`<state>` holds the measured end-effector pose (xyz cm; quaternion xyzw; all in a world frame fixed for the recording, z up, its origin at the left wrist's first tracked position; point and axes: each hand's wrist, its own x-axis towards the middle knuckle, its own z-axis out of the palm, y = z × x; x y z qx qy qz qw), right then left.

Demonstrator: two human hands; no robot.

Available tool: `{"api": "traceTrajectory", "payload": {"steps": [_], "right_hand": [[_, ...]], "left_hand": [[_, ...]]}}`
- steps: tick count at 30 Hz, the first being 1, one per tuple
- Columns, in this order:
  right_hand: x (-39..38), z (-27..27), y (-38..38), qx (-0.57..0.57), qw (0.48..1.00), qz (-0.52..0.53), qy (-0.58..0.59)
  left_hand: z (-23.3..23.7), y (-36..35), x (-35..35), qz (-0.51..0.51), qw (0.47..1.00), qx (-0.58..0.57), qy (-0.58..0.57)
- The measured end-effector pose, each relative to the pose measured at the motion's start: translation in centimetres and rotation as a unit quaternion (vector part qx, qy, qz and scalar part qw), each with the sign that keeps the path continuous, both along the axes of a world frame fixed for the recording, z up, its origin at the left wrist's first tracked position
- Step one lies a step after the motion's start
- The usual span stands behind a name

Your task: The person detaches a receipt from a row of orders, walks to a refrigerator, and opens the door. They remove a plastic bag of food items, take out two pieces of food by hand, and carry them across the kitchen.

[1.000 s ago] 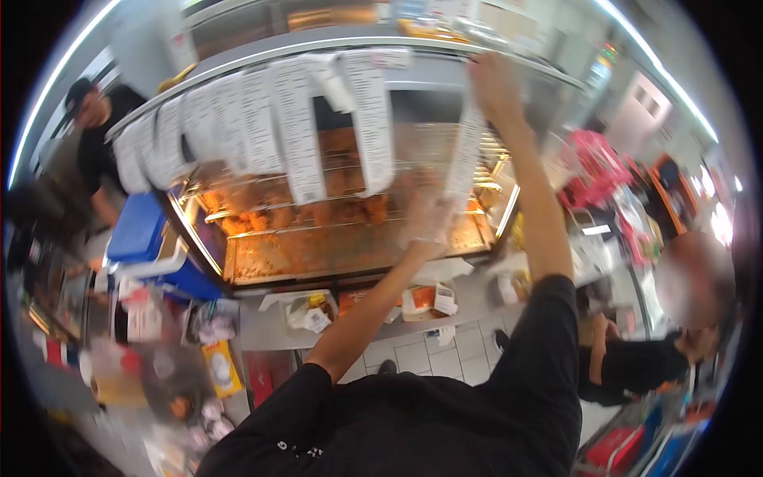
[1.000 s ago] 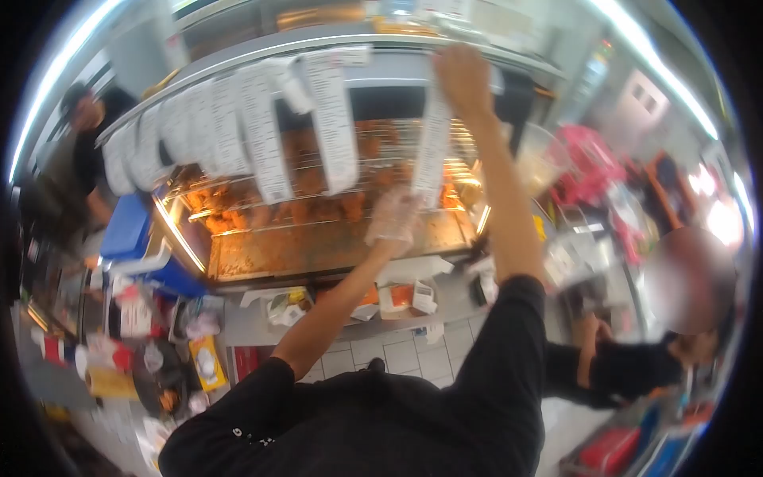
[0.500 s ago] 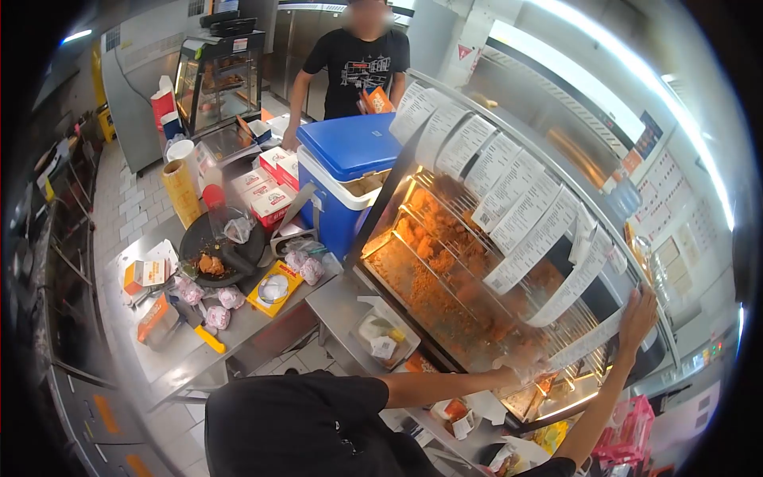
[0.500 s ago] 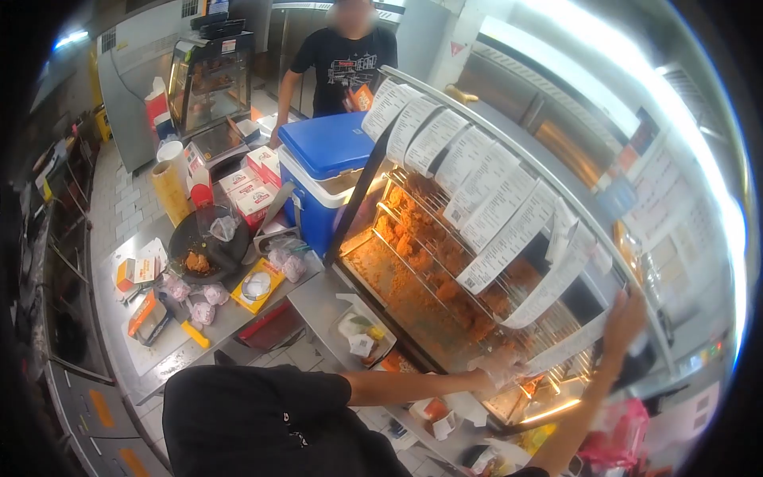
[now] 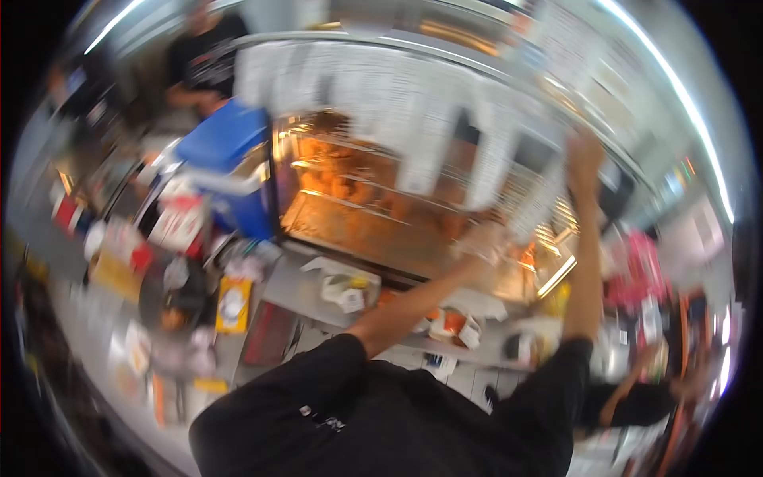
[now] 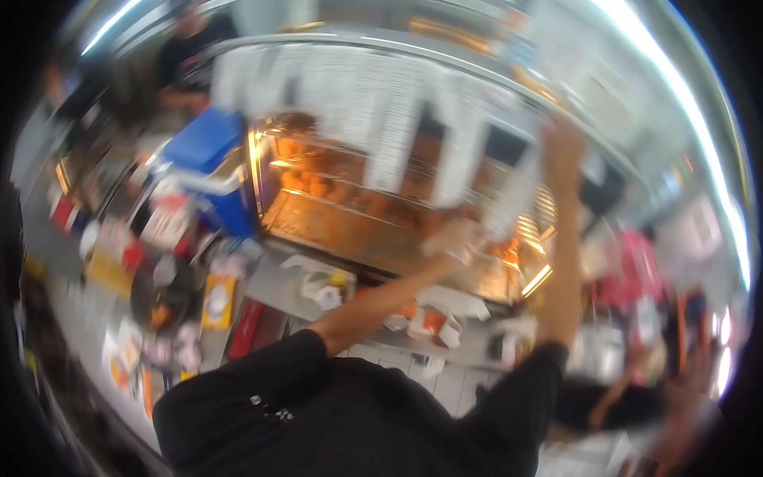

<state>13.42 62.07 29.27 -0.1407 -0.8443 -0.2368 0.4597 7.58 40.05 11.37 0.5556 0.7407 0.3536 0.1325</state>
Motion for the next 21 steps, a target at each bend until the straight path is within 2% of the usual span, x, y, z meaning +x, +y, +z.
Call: {"api": "traceTrajectory", "payload": {"steps": [1,2,3,4,5,6,8,9,11,15,18,20,21], "right_hand": [[-0.4,-0.3,2.5,-0.022,1.000,-0.016,-0.012],[0.1,0.7,-1.2,0.002,0.999,0.020,0.047],[0.2,1.0,-1.0,0.004,0.998,0.041,0.053],[0.6,1.3,-1.8,-0.014,0.992,0.091,0.086],[0.9,1.7,-2.4,-0.030,0.981,0.148,0.118],[1.4,1.4,-2.7,-0.033,0.983,0.133,0.124],[2.3,0.7,-3.7,-0.046,0.960,0.131,0.244],[2.7,0.0,-3.9,-0.047,0.960,0.124,0.247],[3.2,-2.2,-5.0,-0.082,0.943,0.175,0.270],[4.0,-4.7,-7.2,-0.062,0.963,0.159,0.207],[4.3,-6.1,-7.5,-0.095,0.957,0.166,0.219],[4.3,-6.8,-7.7,-0.116,0.952,0.165,0.230],[4.3,-7.2,-7.9,-0.135,0.948,0.164,0.239]], "left_hand": [[0.9,-1.1,0.4,0.010,0.987,0.047,-0.151],[2.5,-2.3,0.9,0.035,0.997,0.028,-0.057],[1.1,-1.7,0.8,0.031,0.992,0.088,-0.083],[1.6,-1.9,1.2,0.048,0.989,0.096,-0.103],[3.2,-2.1,1.5,0.078,0.991,0.029,-0.104],[3.1,-1.8,1.7,0.094,0.989,0.034,-0.110],[1.8,-1.2,1.2,0.104,0.987,0.042,-0.111],[0.5,-0.4,0.6,0.096,0.986,0.054,-0.123],[-0.7,0.2,0.4,0.089,0.985,0.062,-0.136],[-2.6,1.2,-0.2,0.112,0.974,0.056,-0.191],[-2.7,1.3,0.0,0.125,0.959,0.068,-0.247],[-1.6,0.8,0.3,0.135,0.927,0.025,-0.350],[-1.3,0.6,0.5,0.137,0.926,0.022,-0.352]]}}
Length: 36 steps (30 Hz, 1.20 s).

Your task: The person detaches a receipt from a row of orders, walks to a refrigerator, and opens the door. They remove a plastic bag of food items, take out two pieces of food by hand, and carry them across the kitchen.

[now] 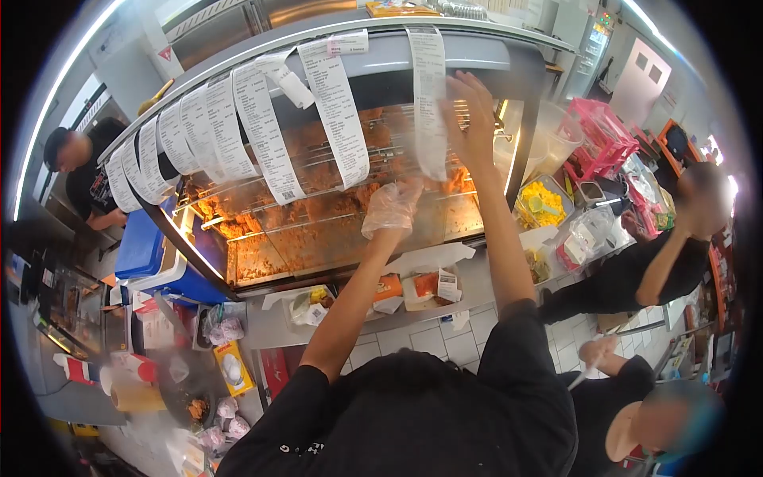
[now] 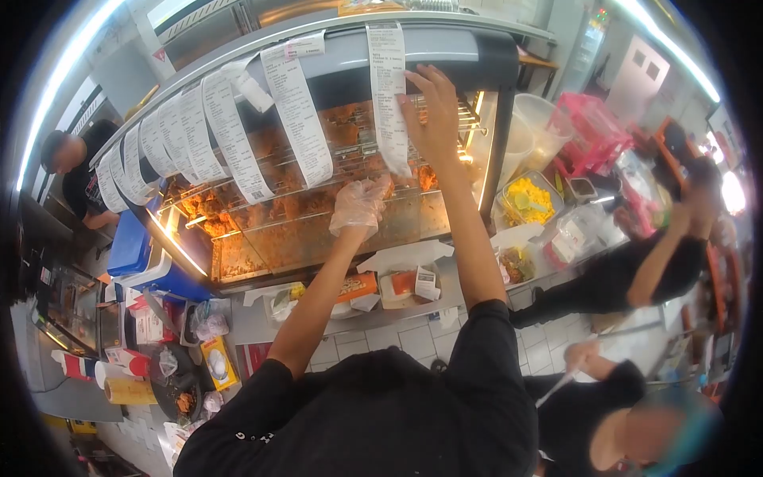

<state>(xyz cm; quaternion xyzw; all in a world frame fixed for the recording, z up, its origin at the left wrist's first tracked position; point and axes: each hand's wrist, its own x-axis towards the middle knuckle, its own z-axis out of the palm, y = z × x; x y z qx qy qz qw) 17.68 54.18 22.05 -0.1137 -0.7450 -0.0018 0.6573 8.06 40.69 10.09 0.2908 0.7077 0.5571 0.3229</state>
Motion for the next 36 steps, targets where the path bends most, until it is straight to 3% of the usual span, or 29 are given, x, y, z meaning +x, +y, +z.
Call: {"api": "traceTrajectory", "payload": {"steps": [3,5,8,9,10,11,12,13,14,15,17,20,22,23,25,28,33,36], "right_hand": [[-0.1,0.3,-0.5,0.046,0.998,-0.037,-0.039],[0.0,0.2,-0.5,0.029,0.998,-0.036,-0.042],[0.0,0.1,-1.2,0.012,0.998,-0.043,-0.036],[-0.1,-0.2,-1.8,-0.088,0.995,0.003,-0.041],[-0.2,-0.3,-2.3,-0.186,0.980,0.050,-0.045],[-0.2,-0.4,-2.3,-0.188,0.980,0.050,-0.045],[-0.3,-0.6,-2.2,-0.250,0.960,0.114,-0.046],[-0.4,-0.7,-1.9,-0.310,0.933,0.176,-0.046],[-0.5,-0.7,-1.7,-0.310,0.933,0.176,-0.046],[-0.5,-0.8,-1.5,-0.325,0.924,0.201,-0.025],[-0.6,-0.6,-1.4,-0.341,0.912,0.226,-0.003],[-1.0,-0.5,-1.3,-0.324,0.929,0.180,0.008],[-1.5,-1.1,-1.2,-0.229,0.970,0.054,0.064],[-1.7,-1.5,-0.9,-0.229,0.970,0.052,0.066],[-1.9,-1.8,-0.6,-0.116,0.990,-0.075,0.024],[-2.0,-2.5,-1.4,-0.193,0.981,-0.005,0.035],[-1.7,-3.0,-1.8,-0.178,0.983,0.000,0.046],[-1.6,-3.2,-1.9,-0.173,0.984,-0.004,0.051]], "left_hand": [[0.8,-0.7,0.4,0.003,1.000,-0.023,0.015],[1.4,-1.4,0.9,0.005,0.995,0.062,-0.078],[1.6,-1.6,1.3,0.046,0.982,0.130,-0.131],[1.7,-1.6,1.3,0.046,0.982,0.128,-0.132],[1.7,-1.4,1.2,0.050,0.963,0.232,-0.127],[1.9,-1.2,1.1,0.053,0.933,0.334,-0.121],[2.2,-0.8,0.6,0.053,0.934,0.333,-0.121],[2.9,-0.2,0.0,0.062,0.942,0.326,-0.039],[3.7,0.1,-0.3,0.070,0.944,0.318,0.043],[4.3,0.3,-0.2,0.069,0.944,0.319,0.043],[5.5,0.4,0.4,0.013,0.937,0.337,-0.095],[5.8,-0.1,0.7,-0.017,0.938,0.321,-0.128],[4.8,0.3,0.6,-0.016,0.946,0.311,-0.091],[4.4,0.5,0.6,-0.013,0.952,0.300,-0.054],[4.4,-0.2,0.9,-0.029,0.965,0.251,-0.066],[4.3,-1.5,1.1,-0.064,0.974,0.199,-0.085],[3.2,-2.2,0.6,-0.129,0.975,0.166,-0.069],[2.7,-2.2,0.4,-0.184,0.957,0.214,-0.061]]}}
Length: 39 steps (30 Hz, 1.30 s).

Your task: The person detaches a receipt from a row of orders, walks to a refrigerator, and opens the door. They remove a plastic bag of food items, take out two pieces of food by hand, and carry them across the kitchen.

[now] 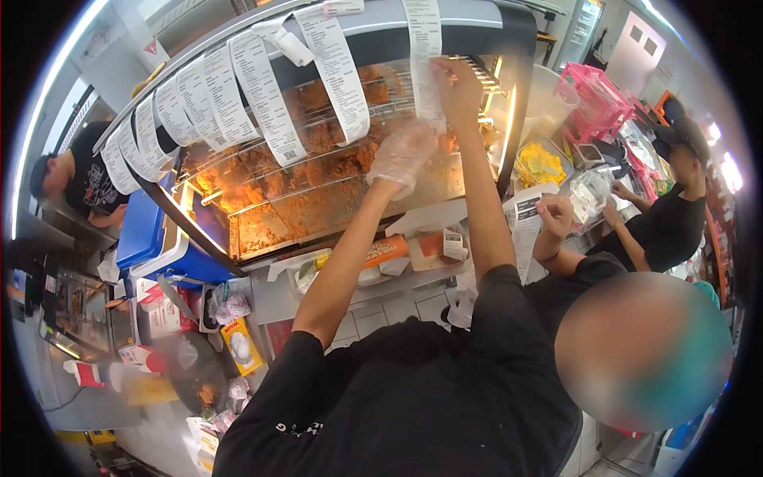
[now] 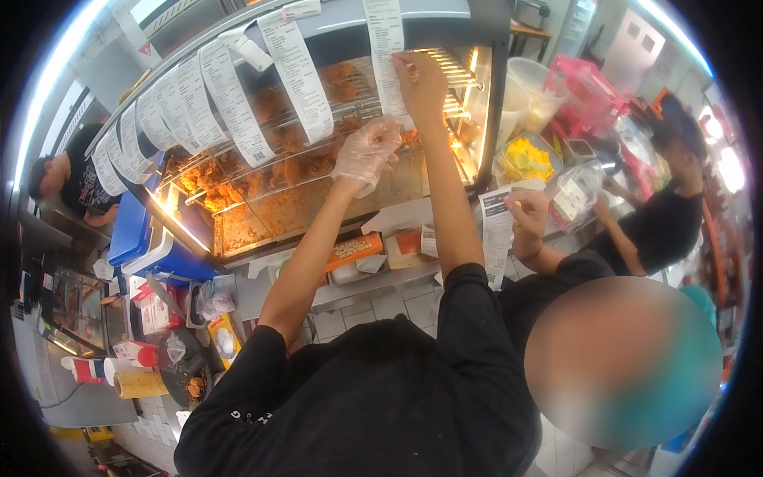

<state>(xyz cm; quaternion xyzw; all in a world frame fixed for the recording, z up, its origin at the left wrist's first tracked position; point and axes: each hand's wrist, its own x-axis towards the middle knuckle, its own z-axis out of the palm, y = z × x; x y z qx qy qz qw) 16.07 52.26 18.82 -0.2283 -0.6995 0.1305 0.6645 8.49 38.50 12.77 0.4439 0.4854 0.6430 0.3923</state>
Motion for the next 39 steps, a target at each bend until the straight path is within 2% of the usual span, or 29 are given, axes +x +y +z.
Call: {"api": "traceTrajectory", "payload": {"steps": [3,5,8,10,12,14,15,16,23,26,28,32,34,36,37,39], "right_hand": [[0.1,0.3,-0.7,0.005,1.000,-0.008,0.000],[0.1,0.4,-0.7,0.008,1.000,-0.013,-0.002],[0.0,0.5,-0.8,0.032,0.999,-0.041,-0.014],[0.0,0.4,-1.6,-0.009,1.000,-0.028,0.000],[-0.7,-1.6,0.6,0.023,0.999,0.004,0.042],[-1.6,-2.6,0.7,-0.011,0.996,0.004,0.088],[-1.3,-1.6,-1.0,0.032,0.993,-0.092,0.071],[-1.1,-1.6,-0.6,0.052,0.992,-0.103,0.057],[-0.3,-0.7,-3.5,0.054,0.988,-0.130,0.066],[0.1,-0.1,-4.6,0.017,0.989,-0.124,0.078],[0.5,0.1,-5.0,0.025,0.990,-0.118,0.078],[1.3,0.5,-7.3,0.073,0.991,-0.073,0.086],[2.4,0.7,-10.4,0.068,0.993,-0.042,0.085],[4.0,0.7,-12.6,0.059,0.996,-0.015,0.064],[5.0,0.9,-13.8,0.034,0.998,0.009,0.057],[5.9,0.4,-14.8,-0.024,0.998,0.024,0.054]], "left_hand": [[1.9,-1.5,0.0,0.019,0.997,-0.027,0.063],[3.2,-3.0,0.0,0.009,0.998,-0.061,-0.029],[4.0,-5.2,-1.6,-0.031,0.996,-0.004,-0.082],[5.0,-6.6,-2.5,-0.004,0.999,-0.004,-0.035],[6.2,-8.1,-3.2,0.018,1.000,-0.013,-0.002],[6.6,-9.7,-3.7,0.049,0.996,0.008,0.079],[7.5,-10.5,-3.6,0.055,0.994,-0.013,0.091],[7.8,-11.0,-3.7,0.064,0.992,-0.036,0.101],[3.8,-13.6,-4.8,0.022,0.997,-0.025,0.073],[2.9,-14.4,-4.5,0.003,0.998,-0.032,0.063],[1.9,-14.8,-3.8,-0.007,0.998,-0.011,0.057],[0.6,-14.9,-2.8,-0.007,0.998,-0.054,0.009],[-0.3,-15.4,-2.0,0.001,0.997,-0.044,0.067],[-1.1,-16.2,-2.0,-0.036,0.993,-0.085,0.077],[-0.3,-16.6,-1.6,-0.031,0.978,-0.115,0.169],[-2.9,-17.5,-1.7,-0.084,0.986,-0.139,0.028]]}}
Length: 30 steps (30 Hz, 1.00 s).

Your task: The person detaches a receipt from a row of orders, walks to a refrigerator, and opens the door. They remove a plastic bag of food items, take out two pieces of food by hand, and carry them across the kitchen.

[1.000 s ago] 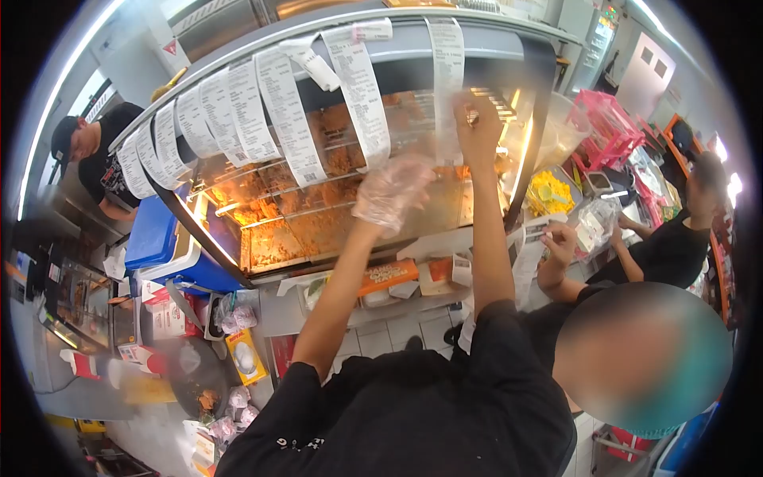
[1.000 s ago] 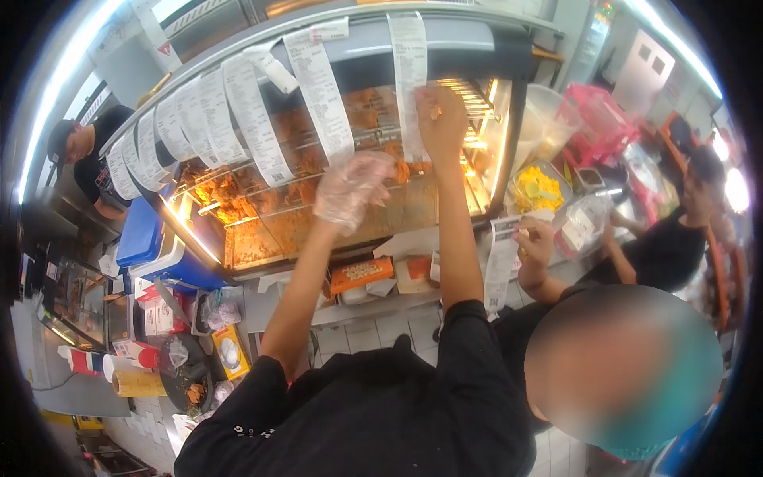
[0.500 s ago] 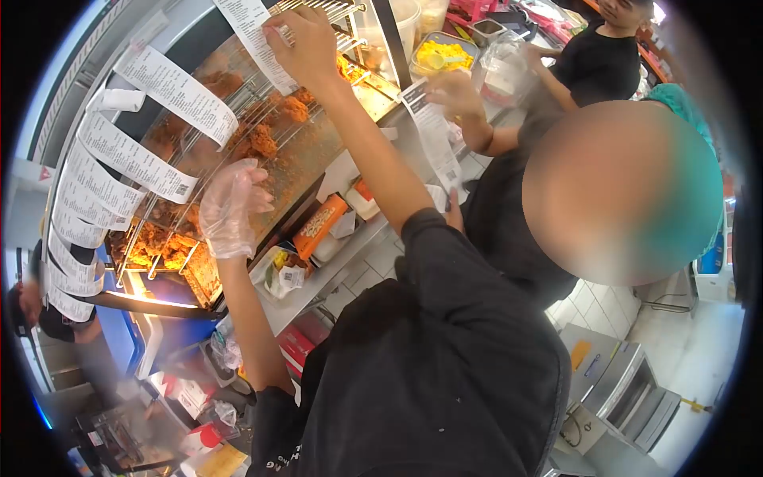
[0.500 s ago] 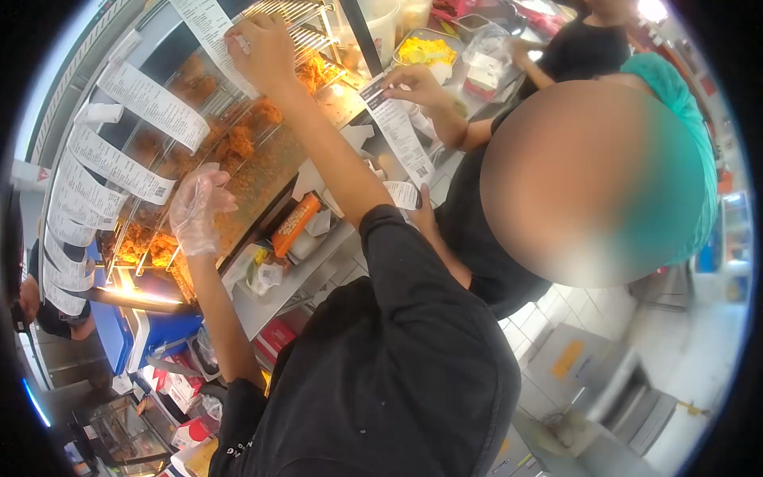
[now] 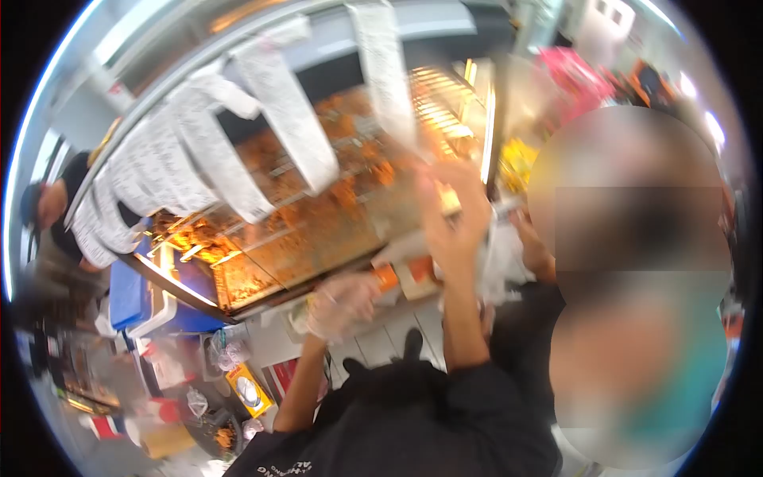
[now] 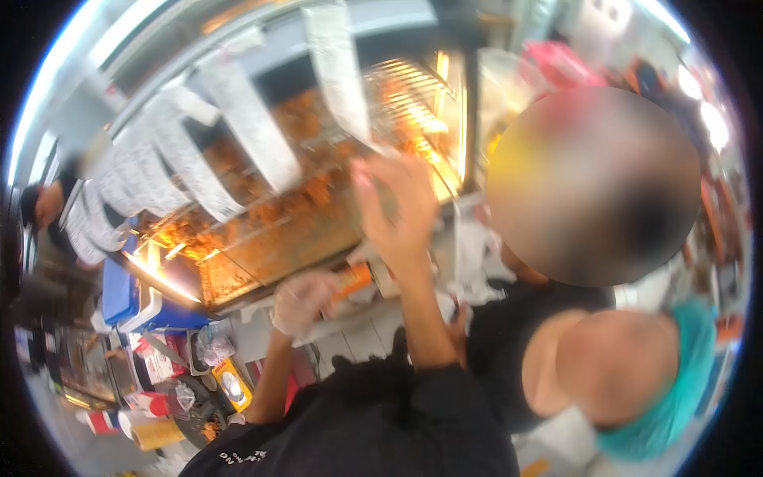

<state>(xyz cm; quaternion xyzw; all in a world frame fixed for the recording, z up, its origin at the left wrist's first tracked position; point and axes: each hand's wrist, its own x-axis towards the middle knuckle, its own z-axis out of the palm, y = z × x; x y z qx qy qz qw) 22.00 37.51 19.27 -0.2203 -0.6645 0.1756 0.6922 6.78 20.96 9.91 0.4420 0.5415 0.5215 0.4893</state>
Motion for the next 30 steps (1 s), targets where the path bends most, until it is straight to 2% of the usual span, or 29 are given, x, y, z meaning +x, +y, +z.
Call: {"api": "traceTrajectory", "payload": {"steps": [2,4,6,8,11,12,16,18,21,23,26,28,30], "right_hand": [[0.3,-0.1,-0.2,-0.038,0.999,0.012,-0.025],[-0.1,0.0,-0.3,-0.059,0.997,0.013,-0.042],[-1.3,-0.1,-0.1,-0.058,0.997,0.020,-0.053],[-2.9,-0.6,0.3,-0.052,0.997,0.036,-0.055],[-5.5,0.0,0.5,-0.066,0.993,0.067,-0.077],[-6.6,0.5,0.9,-0.062,0.993,0.070,-0.077],[-10.1,3.2,2.0,-0.025,0.990,0.084,-0.110],[-11.6,5.4,2.5,0.007,0.988,0.087,-0.130],[-13.4,7.8,2.9,0.049,0.985,0.093,-0.136],[-14.2,8.9,3.1,0.062,0.983,0.090,-0.146],[-15.1,9.8,3.4,0.103,0.981,0.050,-0.157],[-15.5,9.4,4.0,0.111,0.982,0.013,-0.150],[-15.6,8.6,4.7,0.116,0.980,-0.018,-0.163]], "left_hand": [[-1.1,-1.2,-0.4,-0.017,0.995,-0.091,0.026],[-2.8,-2.9,0.3,0.035,0.995,-0.063,0.070],[-3.7,-3.7,-0.7,0.009,0.981,-0.192,0.040],[-3.7,-4.4,-1.6,0.028,0.965,-0.248,-0.084],[-3.5,-4.5,-2.8,0.047,0.978,-0.158,-0.125],[-3.9,-4.5,-3.6,0.051,0.972,-0.162,-0.162],[-3.2,-3.9,-6.2,0.044,0.971,-0.160,-0.175],[-1.6,-3.4,-7.5,0.035,0.977,-0.182,-0.104],[0.3,-2.7,-9.3,0.003,0.978,-0.189,-0.085],[-1.1,-2.8,-10.0,0.001,0.979,-0.178,-0.098],[-2.8,-2.4,-11.5,-0.014,0.980,-0.176,-0.088],[-1.2,-2.0,-11.6,-0.006,0.983,-0.175,-0.050],[-1.8,-2.1,-11.6,-0.008,0.983,-0.165,-0.080]]}}
